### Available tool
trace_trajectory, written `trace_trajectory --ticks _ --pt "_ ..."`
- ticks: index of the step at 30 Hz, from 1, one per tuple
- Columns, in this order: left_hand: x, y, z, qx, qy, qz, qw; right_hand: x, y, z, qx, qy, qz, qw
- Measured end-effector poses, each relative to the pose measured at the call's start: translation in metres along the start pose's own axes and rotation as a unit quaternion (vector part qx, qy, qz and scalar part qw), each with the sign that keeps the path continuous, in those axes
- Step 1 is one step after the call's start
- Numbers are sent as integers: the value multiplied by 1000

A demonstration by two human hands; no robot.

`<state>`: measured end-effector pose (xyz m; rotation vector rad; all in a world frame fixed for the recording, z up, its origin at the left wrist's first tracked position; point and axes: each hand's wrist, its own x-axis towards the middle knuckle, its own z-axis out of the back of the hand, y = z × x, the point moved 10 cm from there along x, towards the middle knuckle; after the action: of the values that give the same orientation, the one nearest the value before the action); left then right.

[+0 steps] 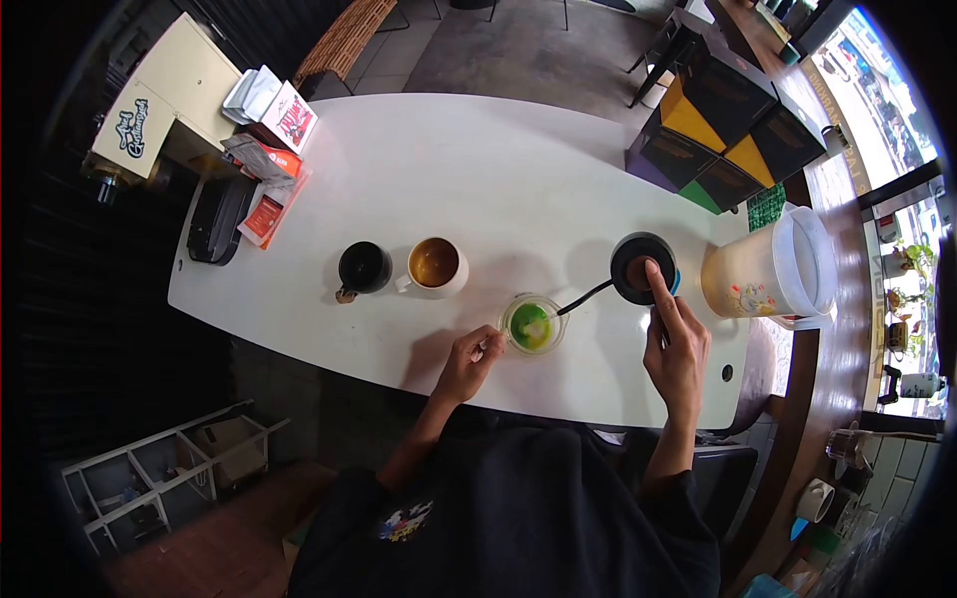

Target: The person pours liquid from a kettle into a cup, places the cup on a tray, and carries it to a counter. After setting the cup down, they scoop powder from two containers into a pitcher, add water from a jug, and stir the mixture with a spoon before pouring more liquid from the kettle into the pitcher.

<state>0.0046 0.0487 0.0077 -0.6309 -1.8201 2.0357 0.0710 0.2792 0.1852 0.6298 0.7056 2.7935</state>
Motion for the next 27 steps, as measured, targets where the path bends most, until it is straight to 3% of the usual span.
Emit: trace_trajectory --ticks 14,27 --pt "0 2 -2 -5 4 16 1000 -7 4 -4 -36 57 15 998" --pt "-1 4 -1 17 2 11 1000 3 5 4 -19 -21 6 1000"
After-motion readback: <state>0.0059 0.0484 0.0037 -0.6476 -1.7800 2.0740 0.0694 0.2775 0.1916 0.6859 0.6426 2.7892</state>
